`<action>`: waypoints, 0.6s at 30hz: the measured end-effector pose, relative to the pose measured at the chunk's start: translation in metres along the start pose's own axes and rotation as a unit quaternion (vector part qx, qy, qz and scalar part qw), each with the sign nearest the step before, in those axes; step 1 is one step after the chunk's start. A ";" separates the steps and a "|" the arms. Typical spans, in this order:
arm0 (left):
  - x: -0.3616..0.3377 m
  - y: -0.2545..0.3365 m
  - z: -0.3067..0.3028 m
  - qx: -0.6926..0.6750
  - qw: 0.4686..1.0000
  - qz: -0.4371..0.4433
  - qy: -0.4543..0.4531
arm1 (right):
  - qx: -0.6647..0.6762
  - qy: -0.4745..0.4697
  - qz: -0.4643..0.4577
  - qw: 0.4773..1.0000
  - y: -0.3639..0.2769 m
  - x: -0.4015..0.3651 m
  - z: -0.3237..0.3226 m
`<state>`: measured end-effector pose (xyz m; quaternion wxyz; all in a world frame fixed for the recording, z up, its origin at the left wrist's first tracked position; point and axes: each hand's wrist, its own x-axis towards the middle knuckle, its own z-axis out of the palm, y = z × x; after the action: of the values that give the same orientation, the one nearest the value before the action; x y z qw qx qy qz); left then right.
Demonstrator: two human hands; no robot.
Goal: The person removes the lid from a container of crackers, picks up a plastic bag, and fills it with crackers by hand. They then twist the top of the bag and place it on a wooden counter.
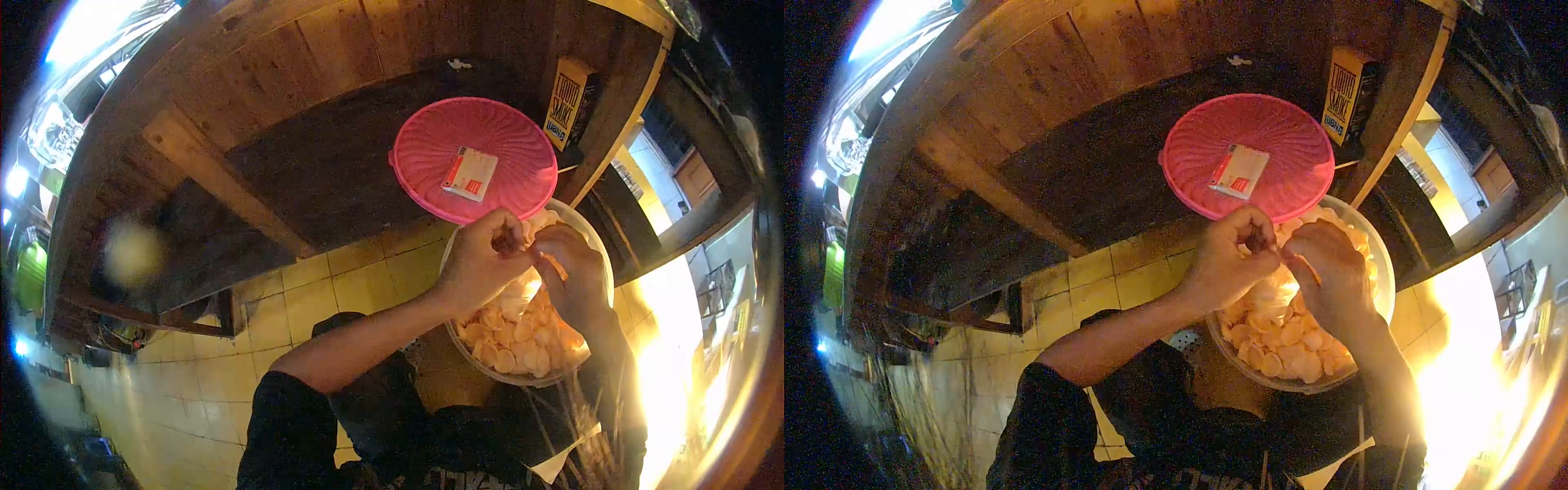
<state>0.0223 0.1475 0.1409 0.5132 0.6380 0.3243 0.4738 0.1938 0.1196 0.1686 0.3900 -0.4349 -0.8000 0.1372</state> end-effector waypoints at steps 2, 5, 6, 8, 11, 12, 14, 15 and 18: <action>0.000 0.001 0.000 -0.033 0.999 -0.012 0.014 | -0.147 0.028 -0.086 0.985 -0.003 0.002 0.002; 0.000 -0.002 0.000 -0.035 0.999 -0.004 0.022 | -0.190 0.059 -0.104 0.974 -0.005 0.001 0.008; 0.000 -0.002 -0.001 0.009 1.000 0.013 0.017 | -0.193 0.059 -0.100 0.974 -0.007 0.002 0.007; -0.001 -0.002 -0.001 0.047 0.999 0.026 0.003 | -0.233 0.040 -0.034 0.971 -0.013 0.002 0.004; -0.004 0.007 0.003 0.095 0.994 0.049 0.001 | -0.221 0.053 -0.041 0.973 -0.003 0.003 0.005; -0.003 0.010 0.005 0.094 0.994 0.054 0.006 | -0.226 0.056 -0.033 0.972 -0.002 0.002 0.004; -0.003 0.011 0.004 0.092 0.994 0.057 0.005 | -0.276 0.041 -0.081 0.957 -0.002 -0.001 0.003; -0.003 0.012 0.003 0.100 0.994 0.044 -0.016 | -0.279 0.043 -0.075 0.956 -0.001 -0.002 0.002; -0.001 0.005 0.000 0.061 0.997 -0.012 -0.053 | -0.275 0.057 -0.081 0.956 0.003 -0.005 0.000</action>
<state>0.0217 0.1454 0.1456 0.4957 0.6882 0.3327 0.4124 0.1970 0.1168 0.1643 0.3104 -0.4661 -0.8157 -0.1451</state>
